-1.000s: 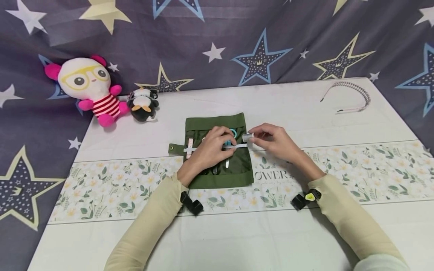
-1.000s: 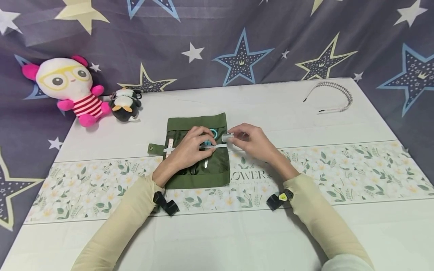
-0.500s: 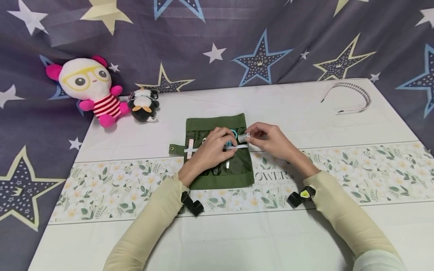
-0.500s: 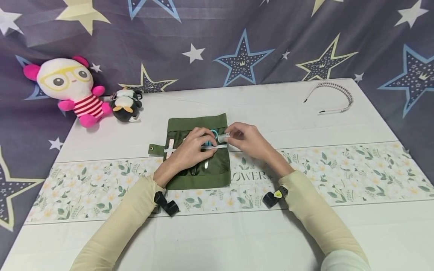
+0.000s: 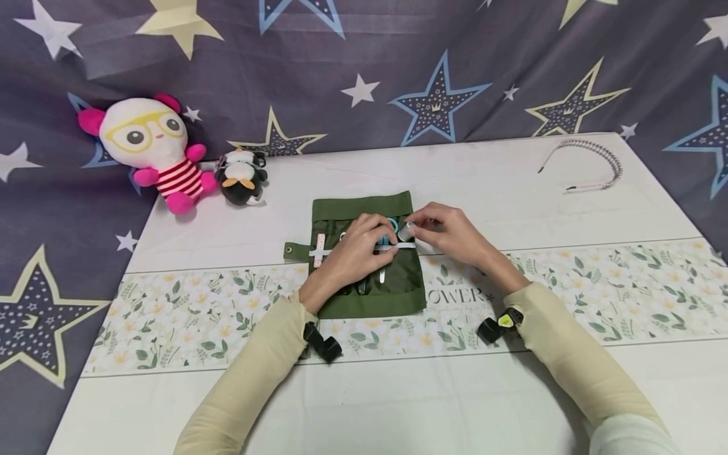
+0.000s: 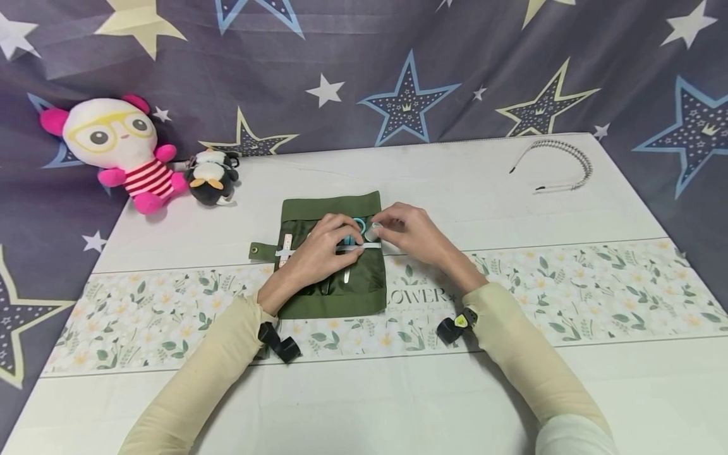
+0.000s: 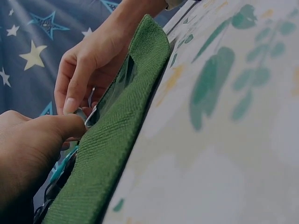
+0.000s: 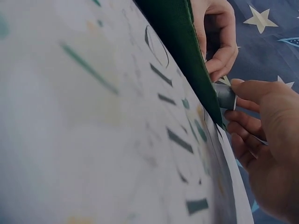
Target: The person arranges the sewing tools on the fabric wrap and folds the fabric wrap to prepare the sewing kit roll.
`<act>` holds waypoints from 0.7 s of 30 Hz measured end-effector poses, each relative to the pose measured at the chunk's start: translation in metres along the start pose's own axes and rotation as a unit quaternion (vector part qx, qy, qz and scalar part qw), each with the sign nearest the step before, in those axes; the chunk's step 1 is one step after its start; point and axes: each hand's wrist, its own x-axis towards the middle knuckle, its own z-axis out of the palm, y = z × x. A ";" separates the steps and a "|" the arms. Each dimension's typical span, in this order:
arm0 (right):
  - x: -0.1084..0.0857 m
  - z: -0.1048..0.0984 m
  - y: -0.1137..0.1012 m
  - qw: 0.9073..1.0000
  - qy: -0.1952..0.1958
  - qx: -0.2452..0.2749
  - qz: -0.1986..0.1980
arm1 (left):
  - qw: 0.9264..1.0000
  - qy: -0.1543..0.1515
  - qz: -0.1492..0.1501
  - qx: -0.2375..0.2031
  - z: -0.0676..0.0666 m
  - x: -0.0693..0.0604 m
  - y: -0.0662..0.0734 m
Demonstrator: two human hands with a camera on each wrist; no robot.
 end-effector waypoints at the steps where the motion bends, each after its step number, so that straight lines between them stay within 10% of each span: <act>1: 0.001 0.000 0.000 1.000 -0.003 0.000 -0.002 | 1.000 0.002 0.002 0.000 0.000 0.000 0.000; 21: 0.009 0.004 -0.002 0.999 -0.028 0.017 -0.011 | 1.000 0.008 0.008 0.002 0.000 0.000 -0.001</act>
